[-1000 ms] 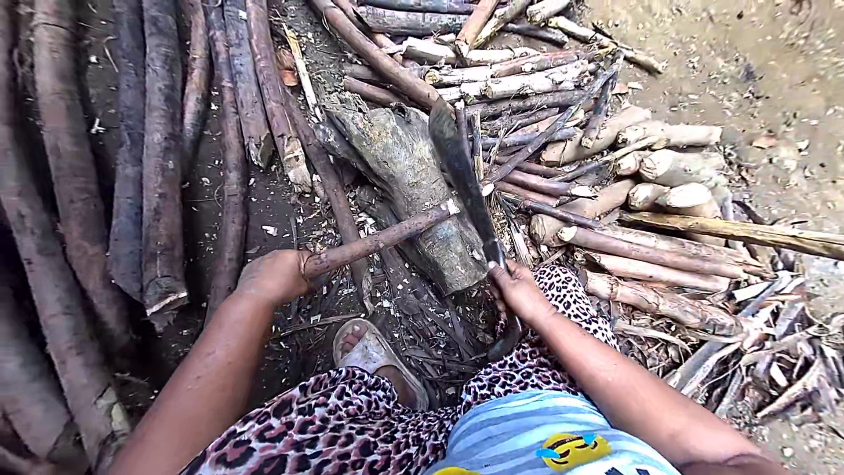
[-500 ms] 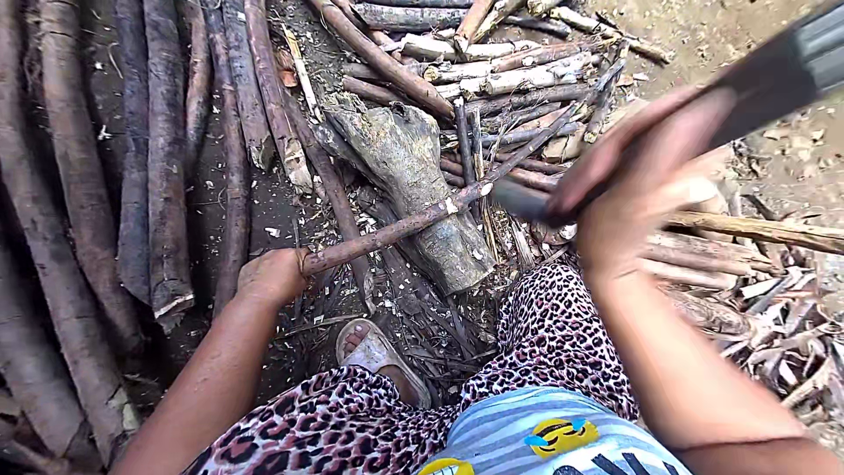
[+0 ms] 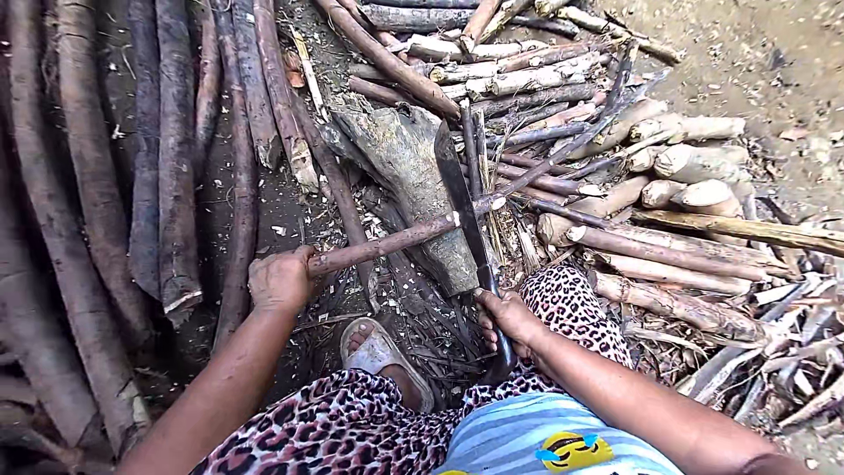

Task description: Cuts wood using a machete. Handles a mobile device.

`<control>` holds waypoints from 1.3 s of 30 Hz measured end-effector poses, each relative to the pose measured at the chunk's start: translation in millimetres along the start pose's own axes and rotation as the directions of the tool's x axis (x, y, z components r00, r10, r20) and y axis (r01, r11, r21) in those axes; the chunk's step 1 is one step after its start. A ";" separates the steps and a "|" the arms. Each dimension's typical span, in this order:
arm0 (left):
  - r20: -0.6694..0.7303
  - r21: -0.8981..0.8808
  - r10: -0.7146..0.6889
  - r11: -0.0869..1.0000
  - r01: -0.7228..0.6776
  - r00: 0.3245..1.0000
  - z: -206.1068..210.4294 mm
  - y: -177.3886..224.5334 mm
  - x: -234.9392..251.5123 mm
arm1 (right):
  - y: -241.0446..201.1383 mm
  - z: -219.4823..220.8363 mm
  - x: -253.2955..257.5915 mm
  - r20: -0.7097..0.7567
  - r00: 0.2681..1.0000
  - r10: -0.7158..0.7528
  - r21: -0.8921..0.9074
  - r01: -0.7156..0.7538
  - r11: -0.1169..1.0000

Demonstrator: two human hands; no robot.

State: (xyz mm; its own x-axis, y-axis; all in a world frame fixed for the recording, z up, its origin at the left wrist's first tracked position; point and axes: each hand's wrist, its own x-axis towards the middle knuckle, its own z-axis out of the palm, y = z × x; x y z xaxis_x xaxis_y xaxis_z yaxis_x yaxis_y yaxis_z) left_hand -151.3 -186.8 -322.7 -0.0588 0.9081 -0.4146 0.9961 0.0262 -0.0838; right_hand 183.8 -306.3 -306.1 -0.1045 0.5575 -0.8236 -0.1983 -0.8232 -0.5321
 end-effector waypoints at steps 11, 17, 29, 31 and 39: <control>0.416 -0.337 0.198 0.940 -0.052 0.887 43.5 -32.0 36.9 | 1.8 -30.0 36.3 -0.072 0.935 -0.347 -0.653 0.218 0.725; 0.494 -0.266 0.179 0.963 -0.048 0.851 55.6 -29.5 56.3 | -74.3 -21.8 -45.8 0.064 0.751 -0.658 -0.307 0.642 0.703; 0.546 -0.350 0.162 0.935 0.048 0.822 72.5 -32.5 61.1 | -16.3 -22.4 15.9 -0.064 0.618 -0.784 -0.641 0.576 0.507; 0.561 -0.344 0.186 0.939 0.023 0.807 65.8 -29.1 61.3 | 17.5 -28.9 46.2 -0.110 0.922 -0.371 -0.762 0.162 0.627; 0.331 -0.223 0.049 0.974 0.028 0.942 56.5 -12.3 36.5 | -28.1 -36.7 17.8 -0.049 0.999 -0.023 -0.413 0.001 0.911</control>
State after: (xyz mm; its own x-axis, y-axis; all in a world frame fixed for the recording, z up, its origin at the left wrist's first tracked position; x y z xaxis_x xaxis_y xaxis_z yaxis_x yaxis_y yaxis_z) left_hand -169.4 -177.5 -388.1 -0.0286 0.7185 -0.6949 0.9835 0.1446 0.1089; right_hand 223.3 -277.3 -313.0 -0.0519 0.5707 -0.8195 0.2213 -0.7937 -0.5667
